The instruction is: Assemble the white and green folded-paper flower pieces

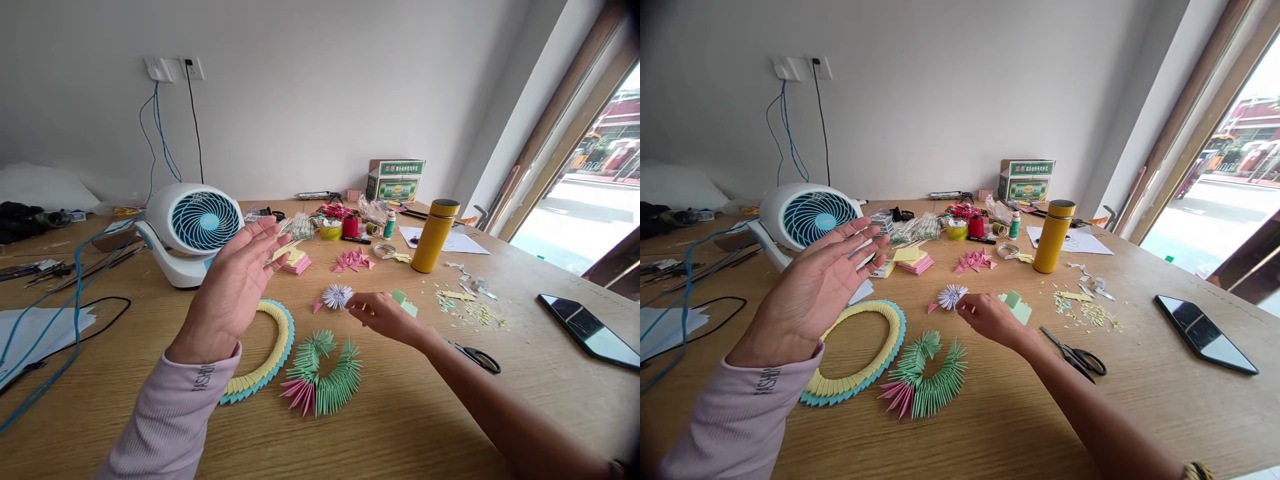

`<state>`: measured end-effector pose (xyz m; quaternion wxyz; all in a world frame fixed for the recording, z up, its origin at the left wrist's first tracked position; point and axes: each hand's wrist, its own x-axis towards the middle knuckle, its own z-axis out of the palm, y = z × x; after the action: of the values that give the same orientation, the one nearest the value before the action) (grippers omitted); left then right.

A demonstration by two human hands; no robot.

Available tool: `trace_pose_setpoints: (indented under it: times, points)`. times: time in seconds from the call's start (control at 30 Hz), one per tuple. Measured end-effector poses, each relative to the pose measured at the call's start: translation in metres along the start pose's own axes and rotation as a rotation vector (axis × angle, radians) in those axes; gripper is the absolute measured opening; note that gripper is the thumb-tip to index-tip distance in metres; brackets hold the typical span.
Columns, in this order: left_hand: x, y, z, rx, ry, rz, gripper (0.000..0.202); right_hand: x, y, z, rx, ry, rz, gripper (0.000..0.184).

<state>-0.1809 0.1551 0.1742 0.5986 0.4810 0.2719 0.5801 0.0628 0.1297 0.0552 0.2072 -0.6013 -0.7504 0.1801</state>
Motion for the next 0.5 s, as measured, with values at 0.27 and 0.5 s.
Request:
trace_pose_setpoints:
  times: [0.27, 0.5]
  points:
    - [-0.026, -0.046, -0.014, 0.479, -0.194, -0.082, 0.033, -0.034, 0.000, 0.014, 0.150, -0.058, -0.008, 0.024]
    - [-0.083, -0.097, -0.045, 0.959, -0.162, -0.045, 0.034, -0.038, 0.012, 0.022, 0.265, -0.136, 0.025, 0.030]
